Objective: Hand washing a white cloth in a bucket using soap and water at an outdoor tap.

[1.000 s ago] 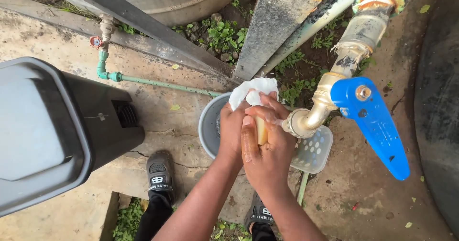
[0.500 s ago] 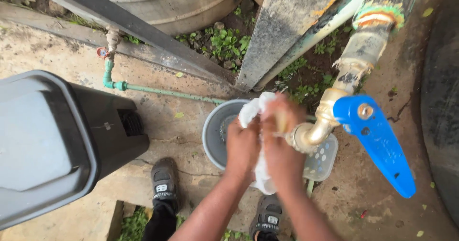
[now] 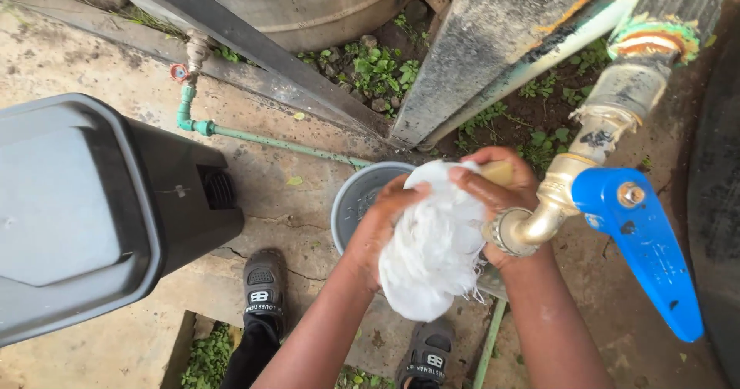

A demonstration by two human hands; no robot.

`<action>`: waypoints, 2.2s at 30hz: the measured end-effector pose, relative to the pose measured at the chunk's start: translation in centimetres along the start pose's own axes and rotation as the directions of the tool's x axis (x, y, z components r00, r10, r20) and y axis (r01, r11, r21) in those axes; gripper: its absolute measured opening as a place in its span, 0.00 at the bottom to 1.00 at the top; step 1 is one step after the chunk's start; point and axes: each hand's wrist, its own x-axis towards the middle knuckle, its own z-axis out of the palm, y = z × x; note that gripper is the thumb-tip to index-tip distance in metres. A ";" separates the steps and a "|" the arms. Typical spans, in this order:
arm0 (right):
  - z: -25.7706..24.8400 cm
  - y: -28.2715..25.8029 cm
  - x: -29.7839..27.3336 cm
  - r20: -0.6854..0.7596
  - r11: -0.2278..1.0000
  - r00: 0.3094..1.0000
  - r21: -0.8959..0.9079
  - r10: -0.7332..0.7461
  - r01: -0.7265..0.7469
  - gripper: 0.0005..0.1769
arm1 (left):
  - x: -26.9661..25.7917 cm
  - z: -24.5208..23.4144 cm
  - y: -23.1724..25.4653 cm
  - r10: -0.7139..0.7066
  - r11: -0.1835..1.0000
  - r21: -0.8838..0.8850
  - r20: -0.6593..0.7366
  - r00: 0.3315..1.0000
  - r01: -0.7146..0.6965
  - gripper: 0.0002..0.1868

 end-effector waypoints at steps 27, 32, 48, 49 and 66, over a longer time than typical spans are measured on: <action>10.6 1.9 -9.9 -0.083 0.696 0.882 -0.650 -0.464 0.305 0.24 | 0.1 -1.0 -3.3 0.326 0.930 0.212 -0.092 0.941 -0.301 0.18; 8.7 2.1 -6.6 -0.221 0.614 0.891 -0.786 -0.397 0.079 0.21 | 0.8 -2.3 -5.1 0.490 0.119 0.926 0.259 0.832 -0.358 0.14; 6.6 2.5 -3.1 -0.228 0.745 0.936 -0.665 -0.268 0.051 0.18 | -1.1 0.1 -3.1 0.108 0.972 -0.213 0.012 0.994 -0.103 0.19; 6.2 2.6 -3.7 -0.266 0.728 0.936 -0.685 -0.232 -0.015 0.17 | -3.3 2.6 -0.5 -0.017 0.877 -0.467 0.203 0.979 0.111 0.23; 5.1 3.2 -1.0 -0.086 0.607 0.980 -0.794 -0.177 0.040 0.16 | 5.3 -5.0 -6.6 0.278 0.959 -0.071 0.027 0.960 -0.275 0.13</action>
